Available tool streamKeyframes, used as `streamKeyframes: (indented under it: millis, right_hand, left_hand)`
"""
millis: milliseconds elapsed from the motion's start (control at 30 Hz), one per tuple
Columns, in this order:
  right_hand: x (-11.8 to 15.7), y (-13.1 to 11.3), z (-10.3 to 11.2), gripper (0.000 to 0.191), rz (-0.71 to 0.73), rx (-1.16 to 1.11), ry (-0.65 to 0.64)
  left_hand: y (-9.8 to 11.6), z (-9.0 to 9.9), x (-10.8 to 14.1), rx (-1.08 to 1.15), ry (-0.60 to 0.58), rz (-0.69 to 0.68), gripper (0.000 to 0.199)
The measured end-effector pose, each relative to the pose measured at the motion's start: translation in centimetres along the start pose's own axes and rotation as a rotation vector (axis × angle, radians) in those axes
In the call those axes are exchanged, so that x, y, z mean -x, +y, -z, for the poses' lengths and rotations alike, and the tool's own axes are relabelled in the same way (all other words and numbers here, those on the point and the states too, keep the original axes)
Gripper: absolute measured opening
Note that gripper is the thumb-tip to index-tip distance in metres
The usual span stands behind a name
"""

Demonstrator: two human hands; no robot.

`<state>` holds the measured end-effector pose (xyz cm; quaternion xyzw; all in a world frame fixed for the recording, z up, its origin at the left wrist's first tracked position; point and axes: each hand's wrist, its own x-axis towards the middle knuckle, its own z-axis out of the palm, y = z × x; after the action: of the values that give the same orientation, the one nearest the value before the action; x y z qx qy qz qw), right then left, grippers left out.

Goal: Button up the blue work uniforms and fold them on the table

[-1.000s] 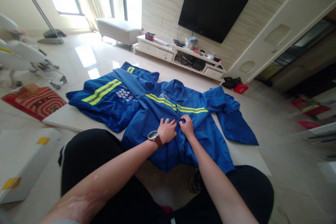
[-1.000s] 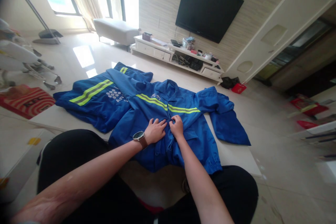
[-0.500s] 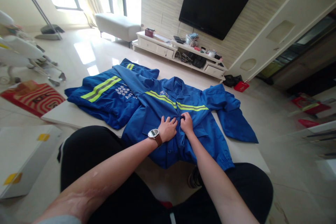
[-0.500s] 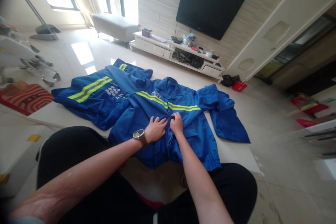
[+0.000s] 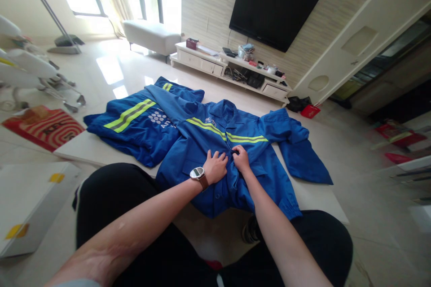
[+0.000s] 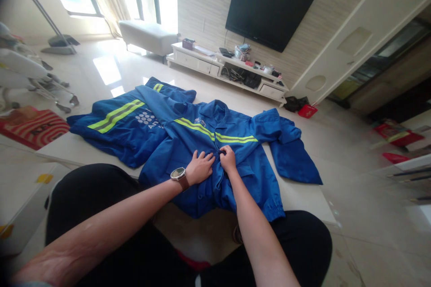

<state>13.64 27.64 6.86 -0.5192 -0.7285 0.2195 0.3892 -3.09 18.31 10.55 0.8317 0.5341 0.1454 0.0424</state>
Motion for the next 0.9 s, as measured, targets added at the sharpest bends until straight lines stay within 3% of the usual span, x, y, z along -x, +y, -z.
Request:
streamKeyframes:
  millis: [600,900]
  right_hand:
    - [0.2,0.1,-0.4,0.015,0.007,0.045,0.043]
    - [0.1,0.4,-1.0,0.018,-0.051,0.077,0.104]
  left_hand:
    - [0.0,-0.4,0.1,-0.011,0.021,-0.009,0.047]
    - [0.5,1.0,-0.4,-0.037,-0.055,0.003,0.041]
